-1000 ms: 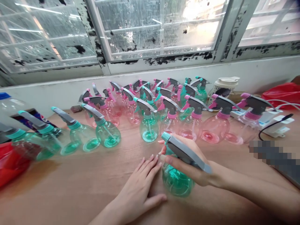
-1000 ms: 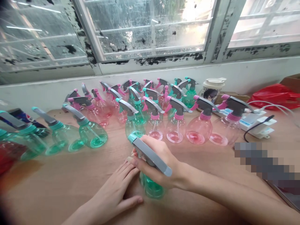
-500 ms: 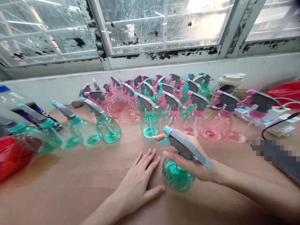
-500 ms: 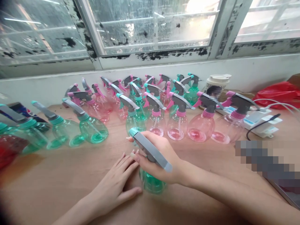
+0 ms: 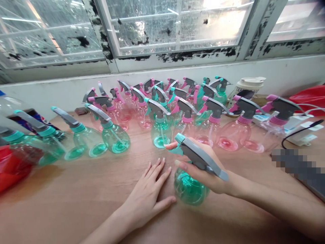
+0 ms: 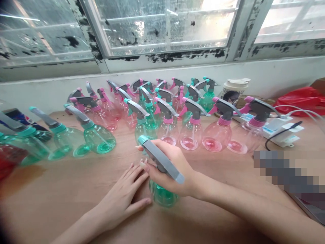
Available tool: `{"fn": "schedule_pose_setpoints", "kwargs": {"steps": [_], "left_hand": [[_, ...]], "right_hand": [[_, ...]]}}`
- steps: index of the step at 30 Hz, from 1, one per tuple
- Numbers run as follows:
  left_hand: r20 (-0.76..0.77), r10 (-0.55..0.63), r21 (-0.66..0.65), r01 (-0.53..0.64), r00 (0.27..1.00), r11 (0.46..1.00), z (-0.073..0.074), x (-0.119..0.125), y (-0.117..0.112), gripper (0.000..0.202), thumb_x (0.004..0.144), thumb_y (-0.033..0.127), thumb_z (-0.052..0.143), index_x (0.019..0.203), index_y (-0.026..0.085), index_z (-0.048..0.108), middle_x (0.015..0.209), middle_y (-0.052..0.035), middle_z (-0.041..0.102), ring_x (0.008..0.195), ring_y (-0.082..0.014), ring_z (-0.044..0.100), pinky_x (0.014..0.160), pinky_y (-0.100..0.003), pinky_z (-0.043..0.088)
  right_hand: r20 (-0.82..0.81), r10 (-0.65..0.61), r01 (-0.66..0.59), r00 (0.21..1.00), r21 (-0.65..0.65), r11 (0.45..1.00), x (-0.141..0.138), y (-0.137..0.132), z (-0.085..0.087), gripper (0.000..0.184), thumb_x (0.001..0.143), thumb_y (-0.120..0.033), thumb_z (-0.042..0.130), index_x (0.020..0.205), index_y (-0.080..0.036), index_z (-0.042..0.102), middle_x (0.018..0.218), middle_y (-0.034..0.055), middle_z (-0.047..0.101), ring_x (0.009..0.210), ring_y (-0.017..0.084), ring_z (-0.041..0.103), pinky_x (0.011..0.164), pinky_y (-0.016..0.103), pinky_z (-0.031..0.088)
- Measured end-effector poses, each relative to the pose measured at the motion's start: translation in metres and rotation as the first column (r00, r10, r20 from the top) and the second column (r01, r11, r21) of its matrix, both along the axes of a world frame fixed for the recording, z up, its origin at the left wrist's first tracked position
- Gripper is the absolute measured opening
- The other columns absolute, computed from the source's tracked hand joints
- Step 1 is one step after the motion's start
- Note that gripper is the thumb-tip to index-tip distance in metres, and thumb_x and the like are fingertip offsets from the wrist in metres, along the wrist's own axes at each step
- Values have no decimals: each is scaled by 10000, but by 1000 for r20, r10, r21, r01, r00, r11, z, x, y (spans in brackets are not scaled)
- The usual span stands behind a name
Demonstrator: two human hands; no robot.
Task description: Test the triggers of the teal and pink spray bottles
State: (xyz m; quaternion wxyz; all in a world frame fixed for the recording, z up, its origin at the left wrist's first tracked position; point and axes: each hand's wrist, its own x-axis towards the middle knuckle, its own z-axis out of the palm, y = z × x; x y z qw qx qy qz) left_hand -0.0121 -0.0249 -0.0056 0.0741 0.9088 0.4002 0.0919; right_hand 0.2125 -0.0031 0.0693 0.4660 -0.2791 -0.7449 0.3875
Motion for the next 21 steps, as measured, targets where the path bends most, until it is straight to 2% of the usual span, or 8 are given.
{"fn": "schedule_pose_setpoints", "kwargs": {"steps": [6, 11, 14, 17, 19, 21], "left_hand": [[16, -12, 4, 12, 1000, 1000, -1, -1, 0, 670, 971, 575, 498, 1499, 185, 363, 1563, -159, 335, 1441, -347, 286, 1154, -591, 235], [16, -9, -21, 9, 1000, 1000, 2, -1, 0, 673, 988, 584, 451, 1507, 167, 348, 1580, -159, 296, 1452, -346, 258, 1152, -588, 245], [-12, -11, -18, 11, 1000, 1000, 1, -1, 1, 667, 993, 589, 431, 1493, 152, 368, 1572, -171, 309, 1453, -339, 260, 1156, -581, 241], [-27, -17, -4, 17, 999, 1000, 1, -1, 2, 646, 1000, 591, 411, 1473, 152, 400, 1557, -181, 338, 1445, -339, 280, 1153, -586, 241], [-30, -20, -6, 20, 999, 1000, 1, -1, 2, 636, 1002, 591, 406, 1462, 153, 416, 1552, -181, 348, 1444, -339, 284, 1151, -583, 248], [-30, -17, -10, 17, 999, 1000, 2, 0, 2, 626, 1005, 589, 398, 1458, 158, 423, 1548, -176, 357, 1442, -338, 288, 1152, -580, 250]], "right_hand": [[26, -4, 3, 1000, 14, 1000, 1, 1, 3, 209, 855, -232, 598, 1059, -202, 566, 802, 11, 622, 563, 105, 528, 626, 274, 534], [87, -35, 28, 996, 82, 996, 2, 2, 6, 180, 869, -262, 589, 1024, -181, 549, 926, 60, 652, 754, 148, 621, 700, 290, 524], [121, -50, 37, 991, 106, 994, 2, 0, 10, 78, 884, -255, 571, 899, -188, 534, 778, 5, 585, 658, 121, 562, 629, 264, 490], [136, -61, 43, 989, 134, 990, 3, -2, 13, 123, 888, -223, 542, 781, -203, 486, 694, -31, 496, 587, 100, 489, 580, 247, 454], [137, -60, 41, 989, 135, 990, 3, -3, 13, 135, 894, -234, 542, 774, -206, 484, 712, -21, 507, 608, 108, 502, 603, 257, 463], [100, -48, 36, 994, 116, 993, 3, -2, 10, 100, 901, -279, 557, 845, -206, 518, 750, -7, 541, 607, 114, 519, 604, 265, 471]]}}
